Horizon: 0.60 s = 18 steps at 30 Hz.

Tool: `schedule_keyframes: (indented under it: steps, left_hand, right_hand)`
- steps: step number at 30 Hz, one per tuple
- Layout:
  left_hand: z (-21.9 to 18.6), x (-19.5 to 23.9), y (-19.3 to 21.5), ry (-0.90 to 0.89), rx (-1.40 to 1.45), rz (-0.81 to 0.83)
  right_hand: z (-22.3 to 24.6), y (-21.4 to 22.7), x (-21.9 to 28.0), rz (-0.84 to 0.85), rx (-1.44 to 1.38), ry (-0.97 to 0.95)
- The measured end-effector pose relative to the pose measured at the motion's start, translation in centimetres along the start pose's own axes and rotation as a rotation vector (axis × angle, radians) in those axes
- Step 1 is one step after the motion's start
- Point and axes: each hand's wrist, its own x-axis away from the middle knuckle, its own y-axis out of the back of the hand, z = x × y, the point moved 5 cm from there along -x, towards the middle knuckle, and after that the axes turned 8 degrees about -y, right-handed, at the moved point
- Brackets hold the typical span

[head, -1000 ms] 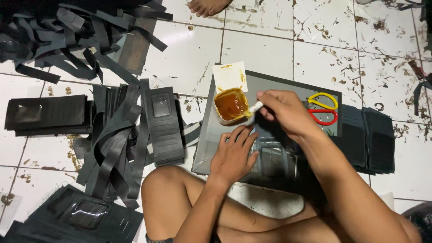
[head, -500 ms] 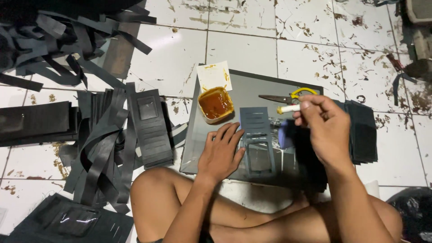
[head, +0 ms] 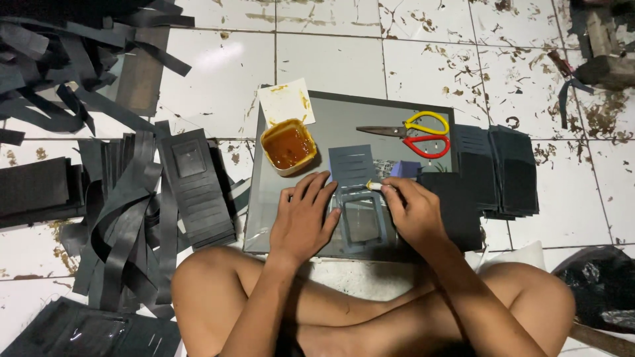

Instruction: The person sits cross-legged on the floor and assembles black leather-like components. They dip a small applicator into a container of glue, spread glue onto a slotted panel, then align a black cover piece over the glued panel and press it down, setting finished pieces aside.

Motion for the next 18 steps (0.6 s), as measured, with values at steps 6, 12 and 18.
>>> schedule_keyframes:
  steps: [6,12,18]
  left_hand:
    - [0.0,0.0,0.0,-0.006,-0.004,-0.009]
    - [0.0,0.0,-0.1,-0.015,-0.020,-0.032]
    - [0.1,0.0,-0.3,0.002,-0.014,-0.010]
  right_hand:
    - [0.1,0.0,-0.1,0.047,0.115,0.155]
    - [1.0,0.8,0.8,0.131,0.152,0.167]
    - [1.9,1.7,2.6,0.160,0.184,0.141]
